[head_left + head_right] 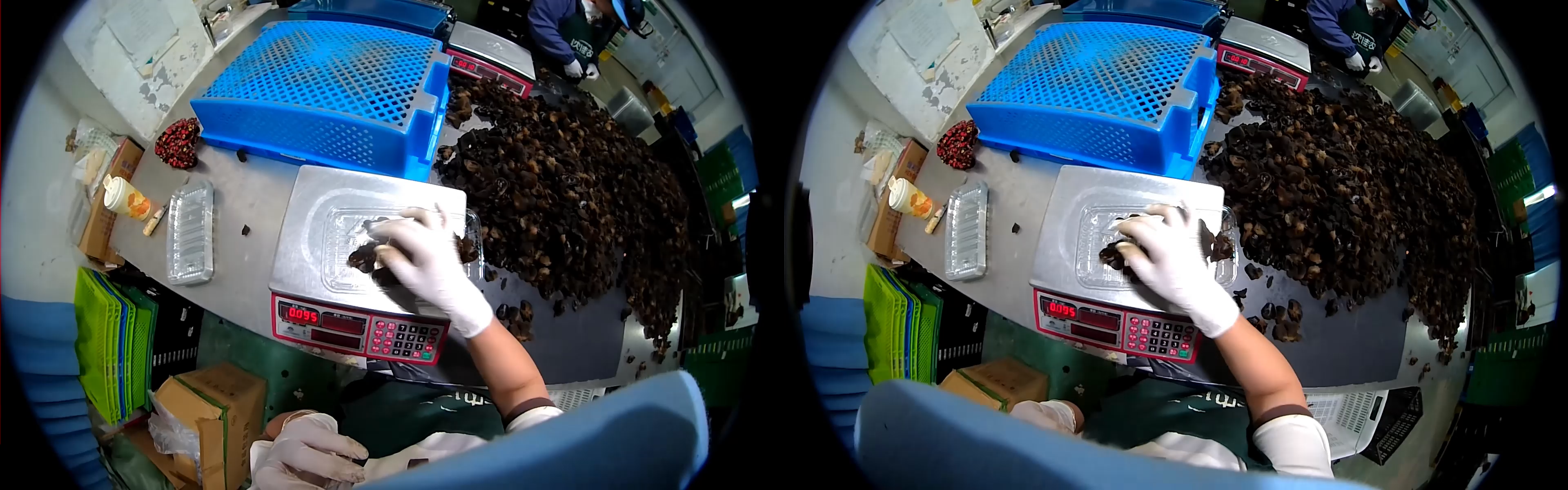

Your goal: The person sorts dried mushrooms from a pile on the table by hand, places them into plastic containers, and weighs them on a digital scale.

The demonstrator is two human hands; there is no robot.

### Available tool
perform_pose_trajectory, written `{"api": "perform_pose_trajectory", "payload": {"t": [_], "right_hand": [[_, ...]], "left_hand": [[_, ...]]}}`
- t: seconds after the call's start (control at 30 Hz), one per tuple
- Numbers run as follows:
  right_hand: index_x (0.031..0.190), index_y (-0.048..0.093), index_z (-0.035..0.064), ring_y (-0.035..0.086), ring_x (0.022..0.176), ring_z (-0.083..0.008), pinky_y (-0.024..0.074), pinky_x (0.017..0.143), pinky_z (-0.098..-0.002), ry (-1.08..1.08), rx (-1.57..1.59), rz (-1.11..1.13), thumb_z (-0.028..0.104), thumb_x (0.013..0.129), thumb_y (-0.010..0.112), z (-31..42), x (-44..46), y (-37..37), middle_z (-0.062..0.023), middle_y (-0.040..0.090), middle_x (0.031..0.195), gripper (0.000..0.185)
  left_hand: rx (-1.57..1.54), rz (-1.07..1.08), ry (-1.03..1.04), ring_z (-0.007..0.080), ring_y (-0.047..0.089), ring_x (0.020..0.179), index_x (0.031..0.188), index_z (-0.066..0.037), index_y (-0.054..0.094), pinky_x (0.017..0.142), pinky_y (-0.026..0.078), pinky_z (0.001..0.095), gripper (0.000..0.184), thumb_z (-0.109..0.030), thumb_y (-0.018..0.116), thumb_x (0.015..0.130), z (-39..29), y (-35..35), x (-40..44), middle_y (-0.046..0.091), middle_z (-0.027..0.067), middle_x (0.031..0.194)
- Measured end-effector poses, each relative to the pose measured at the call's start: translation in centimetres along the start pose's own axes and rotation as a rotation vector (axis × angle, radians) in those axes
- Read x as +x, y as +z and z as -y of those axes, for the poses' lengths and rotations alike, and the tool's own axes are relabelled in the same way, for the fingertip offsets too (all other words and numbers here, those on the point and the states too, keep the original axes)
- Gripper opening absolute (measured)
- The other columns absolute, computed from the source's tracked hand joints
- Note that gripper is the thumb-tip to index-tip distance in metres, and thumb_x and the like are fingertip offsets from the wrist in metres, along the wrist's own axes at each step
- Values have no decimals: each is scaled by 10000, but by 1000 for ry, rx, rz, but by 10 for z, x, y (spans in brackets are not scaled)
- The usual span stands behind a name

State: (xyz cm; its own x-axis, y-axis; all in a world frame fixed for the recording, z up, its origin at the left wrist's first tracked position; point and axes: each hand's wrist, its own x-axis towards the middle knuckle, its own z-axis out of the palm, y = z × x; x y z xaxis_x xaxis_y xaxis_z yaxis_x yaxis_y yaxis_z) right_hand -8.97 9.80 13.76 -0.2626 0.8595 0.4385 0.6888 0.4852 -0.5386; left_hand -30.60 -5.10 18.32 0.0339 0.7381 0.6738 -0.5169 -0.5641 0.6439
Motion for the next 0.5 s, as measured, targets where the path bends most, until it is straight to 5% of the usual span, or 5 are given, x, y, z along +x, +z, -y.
{"api": "perform_pose_trajectory", "payload": {"t": [0.23, 0.37, 0.5], "right_hand": [[1043, 695, 20, 642, 998, -297, 494, 915, -377, 368, 44, -268, 27, 823, 671, -47, -92, -78, -129, 689, 1032, 222], [1075, 688, 1, 639, 1037, -264, 485, 940, -330, 612, -104, -300, -7, 847, 636, -77, -178, -102, -124, 684, 1080, 234], [1111, 668, 43, 570, 1113, -309, 436, 1001, -403, 607, -398, -212, 85, 776, 740, -80, -245, -106, -119, 646, 1164, 345]], "left_hand": [[-46, 15, -14, 373, 655, 831, 1103, 13, 545, 687, 555, 430, 374, -328, 560, 950, 7, 0, 0, 641, 256, 1000], [-106, 40, -37, 373, 655, 833, 1105, 13, 545, 688, 555, 430, 377, -330, 559, 950, 18, 8, 1, 641, 256, 1003], [-165, 80, -66, 374, 655, 834, 1108, 14, 545, 689, 556, 431, 380, -332, 558, 951, 30, 19, 5, 640, 257, 1005]]}}
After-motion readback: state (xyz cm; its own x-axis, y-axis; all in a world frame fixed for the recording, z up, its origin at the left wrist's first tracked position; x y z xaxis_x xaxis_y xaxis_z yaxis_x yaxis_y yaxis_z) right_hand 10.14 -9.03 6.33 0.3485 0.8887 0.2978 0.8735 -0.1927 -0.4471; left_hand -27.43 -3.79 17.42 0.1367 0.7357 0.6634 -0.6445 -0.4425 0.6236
